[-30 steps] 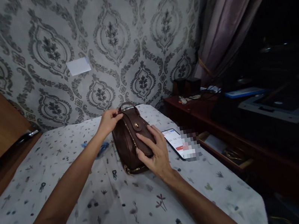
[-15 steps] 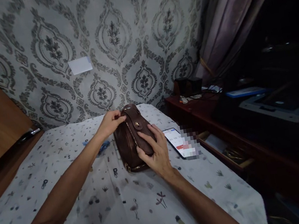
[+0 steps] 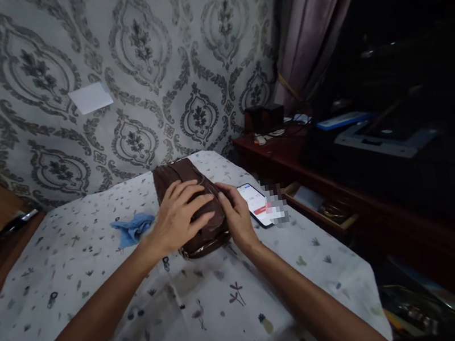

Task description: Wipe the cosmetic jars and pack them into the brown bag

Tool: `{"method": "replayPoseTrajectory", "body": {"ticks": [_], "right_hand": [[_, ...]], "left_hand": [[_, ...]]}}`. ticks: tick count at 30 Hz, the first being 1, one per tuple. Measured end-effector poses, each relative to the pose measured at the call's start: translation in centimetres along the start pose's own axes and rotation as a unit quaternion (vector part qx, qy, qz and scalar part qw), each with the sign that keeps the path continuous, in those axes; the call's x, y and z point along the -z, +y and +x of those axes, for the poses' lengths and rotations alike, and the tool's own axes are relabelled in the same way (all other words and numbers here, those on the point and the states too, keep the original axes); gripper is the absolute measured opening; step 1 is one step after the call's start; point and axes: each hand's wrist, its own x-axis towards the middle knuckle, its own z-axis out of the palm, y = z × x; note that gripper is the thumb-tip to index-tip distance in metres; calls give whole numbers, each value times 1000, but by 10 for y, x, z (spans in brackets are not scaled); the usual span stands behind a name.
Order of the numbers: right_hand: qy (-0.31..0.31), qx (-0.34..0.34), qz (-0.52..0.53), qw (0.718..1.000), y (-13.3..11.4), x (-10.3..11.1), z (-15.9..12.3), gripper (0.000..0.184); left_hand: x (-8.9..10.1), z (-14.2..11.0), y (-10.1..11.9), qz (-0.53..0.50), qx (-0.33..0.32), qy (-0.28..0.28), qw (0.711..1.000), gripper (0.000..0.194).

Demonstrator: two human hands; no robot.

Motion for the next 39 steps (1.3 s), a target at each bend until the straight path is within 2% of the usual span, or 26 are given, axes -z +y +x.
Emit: {"method": "replayPoseTrajectory", "body": {"ticks": [8, 9, 12, 14, 17, 20, 22, 24, 27, 32, 36, 39], "right_hand": [[-5, 2, -7, 1000, 2, 1, 0, 35], [-5, 4, -11, 1000, 2, 0, 0, 35], [-19, 10, -27, 999, 1, 2, 2, 36], [-52, 5, -23, 998, 1, 8, 4, 37], [-139, -20, 21, 990, 1, 24, 5, 46], [-229, -36, 54, 971, 1, 37, 3, 73], [-255, -35, 53, 965, 1, 40, -1, 92], [-245, -32, 46, 968, 3, 36, -4, 103], [-200, -16, 46, 978, 6, 27, -8, 108], [-165, -14, 67, 984, 6, 17, -13, 99], [-164, -18, 72, 984, 5, 17, -13, 92], [-166, -29, 73, 983, 6, 18, -13, 88]], "left_hand": [[0, -8, -10, -6, 22, -11, 1000, 25], [0, -8, -9, -7, 21, -16, 1000, 28], [0, -12, -6, -5, 15, -49, 999, 54], [0, -15, -5, 1, 21, -71, 997, 60], [-3, -18, -4, -1, 34, -77, 996, 57], [-6, -19, -4, -7, 34, -68, 997, 54], [-7, -19, -4, -8, 32, -61, 998, 51], [-8, -20, -4, -5, 28, -53, 998, 48], [-10, -22, -3, 3, 19, -36, 999, 43], [-16, -30, -7, 13, -21, 11, 1000, 46], [-18, -35, -10, 52, -82, 15, 995, 46], [-19, -36, -7, 85, -99, 26, 991, 43]]}}
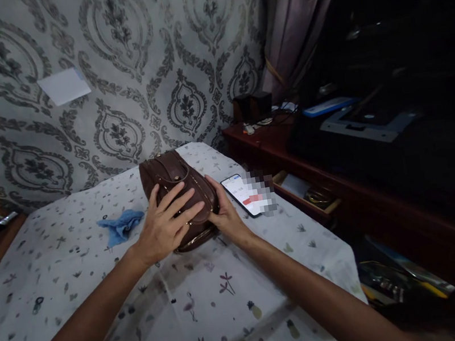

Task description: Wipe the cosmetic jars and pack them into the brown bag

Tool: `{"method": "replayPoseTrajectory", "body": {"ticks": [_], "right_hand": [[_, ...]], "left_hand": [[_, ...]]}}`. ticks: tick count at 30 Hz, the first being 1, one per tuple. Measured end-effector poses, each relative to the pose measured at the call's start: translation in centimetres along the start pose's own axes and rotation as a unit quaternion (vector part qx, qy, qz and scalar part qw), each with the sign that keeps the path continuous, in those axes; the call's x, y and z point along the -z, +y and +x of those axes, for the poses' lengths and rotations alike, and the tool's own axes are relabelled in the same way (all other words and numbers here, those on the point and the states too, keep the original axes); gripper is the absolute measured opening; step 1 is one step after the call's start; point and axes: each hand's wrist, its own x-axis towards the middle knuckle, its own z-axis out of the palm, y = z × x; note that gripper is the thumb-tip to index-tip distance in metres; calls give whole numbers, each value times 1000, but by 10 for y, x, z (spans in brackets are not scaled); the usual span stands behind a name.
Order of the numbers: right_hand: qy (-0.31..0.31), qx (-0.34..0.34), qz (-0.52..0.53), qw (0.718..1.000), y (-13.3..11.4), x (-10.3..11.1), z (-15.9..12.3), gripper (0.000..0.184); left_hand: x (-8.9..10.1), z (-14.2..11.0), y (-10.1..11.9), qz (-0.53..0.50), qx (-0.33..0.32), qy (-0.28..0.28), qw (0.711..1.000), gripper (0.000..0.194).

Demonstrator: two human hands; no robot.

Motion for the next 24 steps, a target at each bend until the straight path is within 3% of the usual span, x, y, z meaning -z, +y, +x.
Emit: {"method": "replayPoseTrajectory", "body": {"ticks": [7, 14, 24], "right_hand": [[-1, 1, -14, 1000, 6, 1, -1, 81], [16, -9, -28, 999, 10, -1, -2, 79], [-42, -7, -35, 998, 4, 15, -3, 75]], "left_hand": [[-6, 0, 7, 54, -11, 51, 997, 38], [-11, -4, -2, 43, -37, 51, 997, 39], [-10, -4, -5, 69, -52, 51, 995, 39]]}}
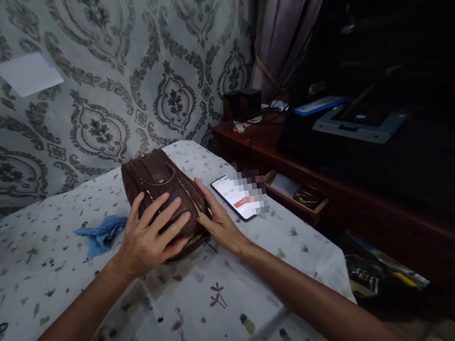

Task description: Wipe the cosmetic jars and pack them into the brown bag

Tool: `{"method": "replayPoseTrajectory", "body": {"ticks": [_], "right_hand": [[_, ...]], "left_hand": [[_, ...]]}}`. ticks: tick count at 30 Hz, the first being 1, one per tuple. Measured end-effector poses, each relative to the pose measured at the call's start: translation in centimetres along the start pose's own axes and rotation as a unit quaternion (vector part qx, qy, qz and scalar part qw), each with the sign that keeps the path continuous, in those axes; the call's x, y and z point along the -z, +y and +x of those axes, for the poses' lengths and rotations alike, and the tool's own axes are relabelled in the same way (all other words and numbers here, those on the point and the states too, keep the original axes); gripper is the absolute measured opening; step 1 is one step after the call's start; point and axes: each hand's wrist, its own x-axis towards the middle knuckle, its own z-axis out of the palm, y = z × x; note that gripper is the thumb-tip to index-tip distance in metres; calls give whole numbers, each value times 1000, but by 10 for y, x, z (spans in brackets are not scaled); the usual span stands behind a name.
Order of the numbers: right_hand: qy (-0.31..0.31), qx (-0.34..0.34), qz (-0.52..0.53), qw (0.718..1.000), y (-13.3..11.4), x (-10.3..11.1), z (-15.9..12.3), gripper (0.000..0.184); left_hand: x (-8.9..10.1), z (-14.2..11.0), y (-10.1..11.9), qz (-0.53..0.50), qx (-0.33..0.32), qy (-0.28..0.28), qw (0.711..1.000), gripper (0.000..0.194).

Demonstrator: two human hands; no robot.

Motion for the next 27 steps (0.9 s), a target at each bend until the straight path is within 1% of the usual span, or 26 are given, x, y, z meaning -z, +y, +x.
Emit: {"method": "replayPoseTrajectory", "body": {"ticks": [2, 6, 8, 10, 13, 15, 16, 18, 20, 21, 23, 24, 25, 27], "right_hand": [[-7, -10, 23, 1000, -3, 3, 1, 76], [-14, -38, 83, 996, -9, 5, 1, 69], [-7, -39, 60, 997, -11, 4, 0, 73], [0, -31, 12, 999, -11, 0, -3, 78], [9, -18, -28, 999, -8, -5, -6, 78], [14, -7, -40, 999, -5, -9, -7, 77], [19, -1, -44, 999, -4, -10, -7, 77], [31, 12, -51, 998, -2, -12, -7, 76], [41, 24, -59, 997, -1, -13, -7, 74], [44, 29, -65, 997, -1, -13, -7, 72], [46, 36, -81, 995, 0, -13, -8, 65], [46, 39, -89, 994, 0, -13, -8, 61], [45, 41, -97, 993, 0, -13, -8, 57], [43, 46, -108, 992, 1, -13, -8, 50]], "left_hand": [[0, 1, 0, 0, 3, 6, 1000, 36], [0, 6, 3, 16, 15, 17, 1000, 27], [2, 9, 7, 14, 23, 20, 999, 25], [6, 14, 10, 4, 38, 21, 999, 23], [13, 27, 13, -19, 65, 27, 997, 18], [16, 40, 9, -16, 91, 31, 995, 14], [17, 47, 5, -6, 114, 27, 993, 15], [16, 64, -6, 26, 175, 1, 984, 29], [12, 80, -22, 41, 234, -48, 970, 45], [9, 87, -31, 35, 255, -79, 963, 46], [3, 97, -48, 3, 289, -142, 947, 33], [0, 101, -56, -13, 308, -160, 938, 30], [-3, 104, -64, -30, 328, -163, 930, 29], [-9, 106, -76, -80, 365, -142, 917, 25]]}}
